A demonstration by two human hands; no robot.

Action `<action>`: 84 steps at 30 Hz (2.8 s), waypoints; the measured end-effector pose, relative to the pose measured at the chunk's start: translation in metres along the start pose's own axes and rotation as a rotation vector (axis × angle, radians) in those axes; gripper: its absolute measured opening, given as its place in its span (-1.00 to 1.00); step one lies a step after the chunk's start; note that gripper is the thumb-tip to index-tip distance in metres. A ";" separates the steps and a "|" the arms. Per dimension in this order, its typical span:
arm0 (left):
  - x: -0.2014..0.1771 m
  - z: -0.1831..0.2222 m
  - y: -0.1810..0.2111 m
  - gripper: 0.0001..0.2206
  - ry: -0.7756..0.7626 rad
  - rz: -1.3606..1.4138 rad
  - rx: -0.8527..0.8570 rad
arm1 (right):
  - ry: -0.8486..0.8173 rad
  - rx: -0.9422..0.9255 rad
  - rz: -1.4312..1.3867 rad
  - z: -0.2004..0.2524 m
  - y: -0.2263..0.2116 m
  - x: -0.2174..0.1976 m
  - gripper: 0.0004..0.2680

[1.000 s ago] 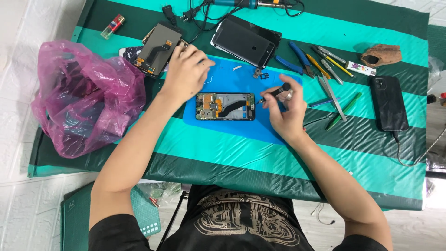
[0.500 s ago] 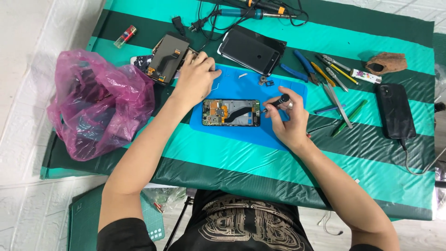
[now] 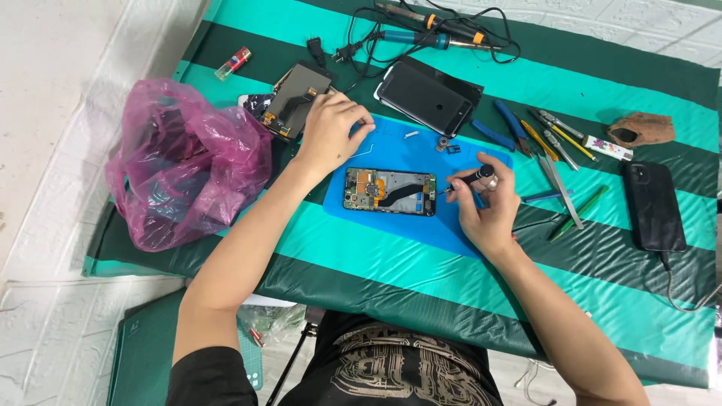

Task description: Repairing a mobile phone by disassembling internal components using precision tools

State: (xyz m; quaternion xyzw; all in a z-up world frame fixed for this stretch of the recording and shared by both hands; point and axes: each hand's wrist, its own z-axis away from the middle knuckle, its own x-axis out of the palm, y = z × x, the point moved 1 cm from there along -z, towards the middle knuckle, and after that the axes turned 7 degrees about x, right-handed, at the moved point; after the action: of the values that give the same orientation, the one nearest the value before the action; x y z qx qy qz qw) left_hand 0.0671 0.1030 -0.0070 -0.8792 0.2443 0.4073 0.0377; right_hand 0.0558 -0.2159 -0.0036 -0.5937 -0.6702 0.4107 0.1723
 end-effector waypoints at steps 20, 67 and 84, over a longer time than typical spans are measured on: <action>-0.019 -0.027 0.039 -0.83 0.040 0.054 0.007 | -0.007 0.000 0.022 -0.003 -0.005 0.001 -0.68; -0.005 -0.009 0.103 -0.92 0.038 1.557 -0.889 | 0.180 0.125 -0.262 -0.012 -0.027 -0.003 -0.87; -0.029 -0.014 0.060 -0.86 0.055 0.571 -0.254 | 0.220 0.127 -0.212 -0.015 -0.006 -0.009 -0.85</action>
State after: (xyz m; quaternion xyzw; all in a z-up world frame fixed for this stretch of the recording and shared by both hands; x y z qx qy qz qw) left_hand 0.0330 0.0584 0.0312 -0.7834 0.4293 0.4049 -0.1951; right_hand 0.0644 -0.2194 0.0126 -0.5489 -0.6789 0.3642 0.3243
